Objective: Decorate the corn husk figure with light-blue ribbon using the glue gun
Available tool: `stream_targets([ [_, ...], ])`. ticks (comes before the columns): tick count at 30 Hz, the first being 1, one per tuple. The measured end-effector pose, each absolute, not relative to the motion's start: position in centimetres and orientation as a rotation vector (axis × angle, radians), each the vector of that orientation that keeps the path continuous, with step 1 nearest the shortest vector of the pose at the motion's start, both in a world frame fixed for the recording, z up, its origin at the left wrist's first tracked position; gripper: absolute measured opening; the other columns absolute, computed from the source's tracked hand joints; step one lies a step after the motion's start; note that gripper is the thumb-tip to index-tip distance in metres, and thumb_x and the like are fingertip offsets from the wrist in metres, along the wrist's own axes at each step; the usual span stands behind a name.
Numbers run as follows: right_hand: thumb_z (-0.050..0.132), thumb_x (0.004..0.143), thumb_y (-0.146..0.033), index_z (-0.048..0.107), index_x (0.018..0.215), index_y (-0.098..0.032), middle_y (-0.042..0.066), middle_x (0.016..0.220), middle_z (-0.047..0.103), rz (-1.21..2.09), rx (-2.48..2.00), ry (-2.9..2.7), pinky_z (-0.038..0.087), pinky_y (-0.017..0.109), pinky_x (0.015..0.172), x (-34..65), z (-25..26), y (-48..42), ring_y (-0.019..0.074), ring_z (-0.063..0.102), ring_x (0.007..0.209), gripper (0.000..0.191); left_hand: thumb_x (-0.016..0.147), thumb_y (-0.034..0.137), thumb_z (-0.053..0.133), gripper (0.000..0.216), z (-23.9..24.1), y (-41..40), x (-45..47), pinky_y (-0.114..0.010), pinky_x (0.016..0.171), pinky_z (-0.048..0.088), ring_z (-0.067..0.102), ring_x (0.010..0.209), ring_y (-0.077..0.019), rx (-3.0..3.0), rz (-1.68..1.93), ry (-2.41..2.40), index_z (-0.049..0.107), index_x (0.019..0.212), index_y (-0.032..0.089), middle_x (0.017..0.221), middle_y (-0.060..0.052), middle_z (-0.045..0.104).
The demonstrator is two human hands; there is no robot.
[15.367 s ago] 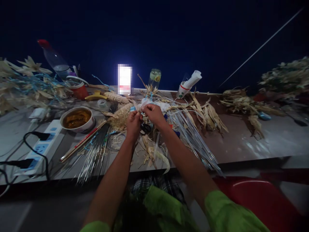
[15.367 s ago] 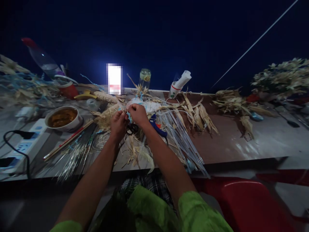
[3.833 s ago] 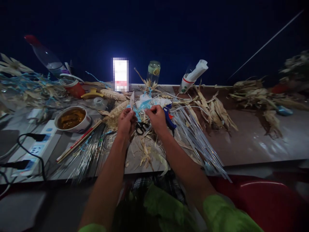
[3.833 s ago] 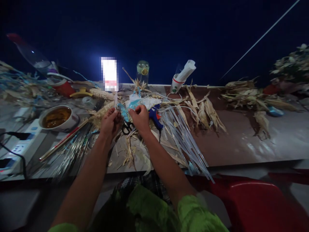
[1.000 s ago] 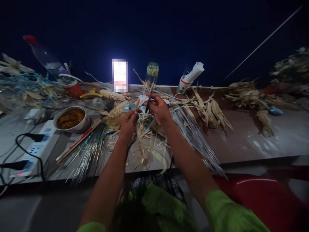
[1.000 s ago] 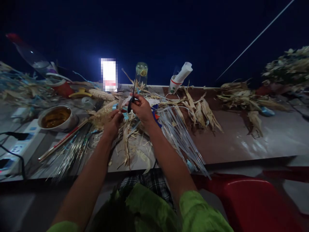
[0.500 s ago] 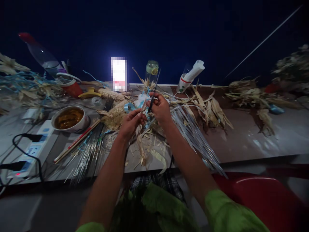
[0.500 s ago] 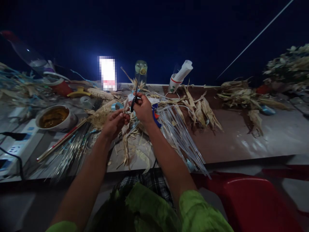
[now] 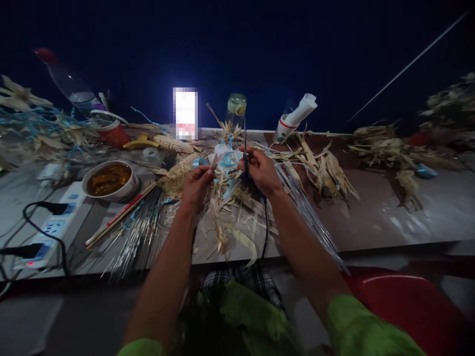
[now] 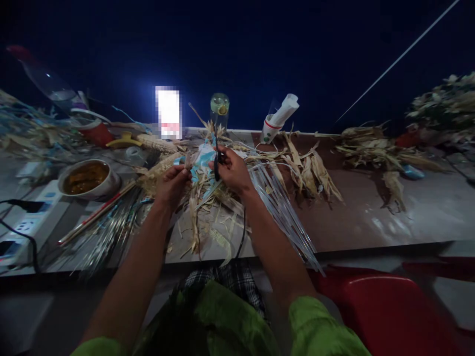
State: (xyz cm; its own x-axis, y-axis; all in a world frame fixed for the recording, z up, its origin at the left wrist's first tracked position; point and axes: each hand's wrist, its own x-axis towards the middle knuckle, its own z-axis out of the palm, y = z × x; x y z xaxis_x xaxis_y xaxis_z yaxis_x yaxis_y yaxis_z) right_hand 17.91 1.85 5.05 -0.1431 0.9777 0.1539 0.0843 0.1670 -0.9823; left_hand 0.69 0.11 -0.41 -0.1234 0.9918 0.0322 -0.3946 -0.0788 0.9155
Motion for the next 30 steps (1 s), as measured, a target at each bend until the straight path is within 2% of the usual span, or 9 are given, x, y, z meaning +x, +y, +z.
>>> stream_targets([
  [3,0.070,0.062,-0.030,0.062,0.104,-0.017,-0.001,0.077,0.062,1.249,-1.129,-1.584,0.049,0.026,0.067,20.1,5.5,1.6,0.0106,0.057,0.069,0.045,0.060,0.028,0.073,0.023,-0.3,0.2,0.5,-0.019,0.048,0.034,0.045,0.051,-0.0056,0.854,1.503,1.005,0.064,0.077,0.015,0.062,0.003,0.056],
  [8,0.072,0.059,-0.027,0.069,0.095,-0.020,0.004,0.093,0.068,1.379,-1.199,-1.717,0.051,0.030,0.072,22.7,6.6,1.3,0.0154,0.061,0.081,0.037,0.057,0.028,0.075,0.024,0.1,0.0,0.5,-0.019,0.046,0.033,0.043,0.048,-0.0051,0.783,1.430,0.987,0.062,0.074,0.015,0.057,0.004,0.051],
  [10,0.072,0.059,-0.027,0.070,0.095,-0.021,0.003,0.094,0.069,1.420,-1.228,-1.761,0.052,0.031,0.071,23.6,7.1,1.4,0.0156,0.062,0.080,0.036,0.057,0.029,0.076,0.025,0.2,-0.1,0.4,-0.019,0.046,0.034,0.043,0.048,-0.0051,0.777,1.400,0.989,0.062,0.072,0.015,0.056,0.004,0.050],
  [15,0.071,0.060,-0.029,0.071,0.092,-0.023,0.000,0.073,0.067,1.434,-1.282,-1.906,0.048,0.027,0.060,25.0,8.5,1.7,0.0119,0.059,0.063,0.033,0.054,0.031,0.077,0.028,0.4,-0.1,0.4,-0.019,0.045,0.032,0.042,0.047,-0.0048,0.794,1.384,1.011,0.062,0.071,0.014,0.054,0.004,0.049],
  [19,0.065,0.069,-0.034,0.069,0.101,-0.023,-0.001,0.064,0.063,1.396,-1.281,-2.054,0.045,0.026,0.059,25.4,9.1,1.5,0.0100,0.055,0.058,0.034,0.056,0.033,0.076,0.029,0.2,0.0,0.4,-0.019,0.046,0.032,0.043,0.048,-0.0049,0.821,1.414,1.074,0.062,0.073,0.014,0.058,0.004,0.051],
  [24,0.061,0.074,-0.043,0.057,0.121,-0.019,0.001,0.070,0.061,1.380,-1.322,-2.275,0.041,0.026,0.062,26.6,9.6,1.9,0.0110,0.053,0.063,0.053,0.064,0.037,0.068,0.026,-0.3,0.4,0.0,-0.021,0.053,0.036,0.047,0.055,-0.0081,1.067,1.414,1.216,0.065,0.075,0.014,0.062,0.002,0.057],
  [30,0.055,0.080,-0.046,0.055,0.123,-0.016,-0.001,0.064,0.055,1.695,-1.171,-2.497,0.035,0.022,0.056,29.8,10.6,4.1,0.0076,0.045,0.058,0.053,0.073,0.028,0.059,0.016,-0.7,0.7,-0.4,-0.027,0.068,0.043,0.054,0.069,-0.0139,1.573,1.424,1.340,0.069,0.075,0.016,0.069,-0.001,0.062],
])
